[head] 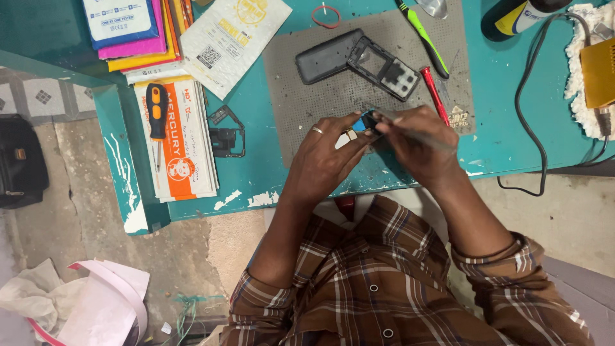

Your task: The person removes a battery from a disassembled mobile phone, then sprays a cleaning solution onto the motherboard and scrubs it with a toothbrush. The person repeatedly sprays and scrubs different areas of the circuit board while holding it in one hand.

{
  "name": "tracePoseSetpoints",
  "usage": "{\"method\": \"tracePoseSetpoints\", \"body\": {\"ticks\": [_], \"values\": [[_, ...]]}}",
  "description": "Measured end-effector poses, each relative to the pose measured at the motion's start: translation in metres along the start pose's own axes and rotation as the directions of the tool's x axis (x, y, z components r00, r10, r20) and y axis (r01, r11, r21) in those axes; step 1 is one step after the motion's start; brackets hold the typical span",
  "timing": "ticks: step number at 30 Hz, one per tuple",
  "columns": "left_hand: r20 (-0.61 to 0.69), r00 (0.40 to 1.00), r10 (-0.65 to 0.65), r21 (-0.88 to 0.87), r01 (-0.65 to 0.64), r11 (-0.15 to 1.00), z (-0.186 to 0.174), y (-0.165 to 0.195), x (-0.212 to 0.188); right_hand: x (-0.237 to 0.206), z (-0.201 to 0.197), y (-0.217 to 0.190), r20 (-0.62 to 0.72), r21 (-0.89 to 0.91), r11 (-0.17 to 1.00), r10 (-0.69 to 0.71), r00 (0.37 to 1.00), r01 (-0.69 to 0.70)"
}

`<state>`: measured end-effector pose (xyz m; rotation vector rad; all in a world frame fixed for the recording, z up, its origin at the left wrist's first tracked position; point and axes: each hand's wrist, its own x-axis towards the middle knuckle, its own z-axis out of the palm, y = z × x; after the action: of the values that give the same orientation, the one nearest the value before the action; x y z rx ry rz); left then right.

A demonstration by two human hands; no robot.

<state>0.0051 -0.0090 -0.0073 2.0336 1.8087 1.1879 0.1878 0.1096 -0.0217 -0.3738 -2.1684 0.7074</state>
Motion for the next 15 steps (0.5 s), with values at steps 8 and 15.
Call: {"method": "tracePoseSetpoints", "body": {"ticks": [8,15], "values": [[0.039,0.998,-0.044,-0.013,0.044,0.999,-0.003,0.004,0.002,0.042,-0.022,-0.007,0.316,-0.217,0.940,0.322,0.893,-0.262],[0.012,1.000,-0.011,-0.010,0.011,1.000,-0.005,0.005,0.003,0.089,-0.028,-0.008,0.431,-0.110,0.935,0.350,0.832,-0.337]]}}
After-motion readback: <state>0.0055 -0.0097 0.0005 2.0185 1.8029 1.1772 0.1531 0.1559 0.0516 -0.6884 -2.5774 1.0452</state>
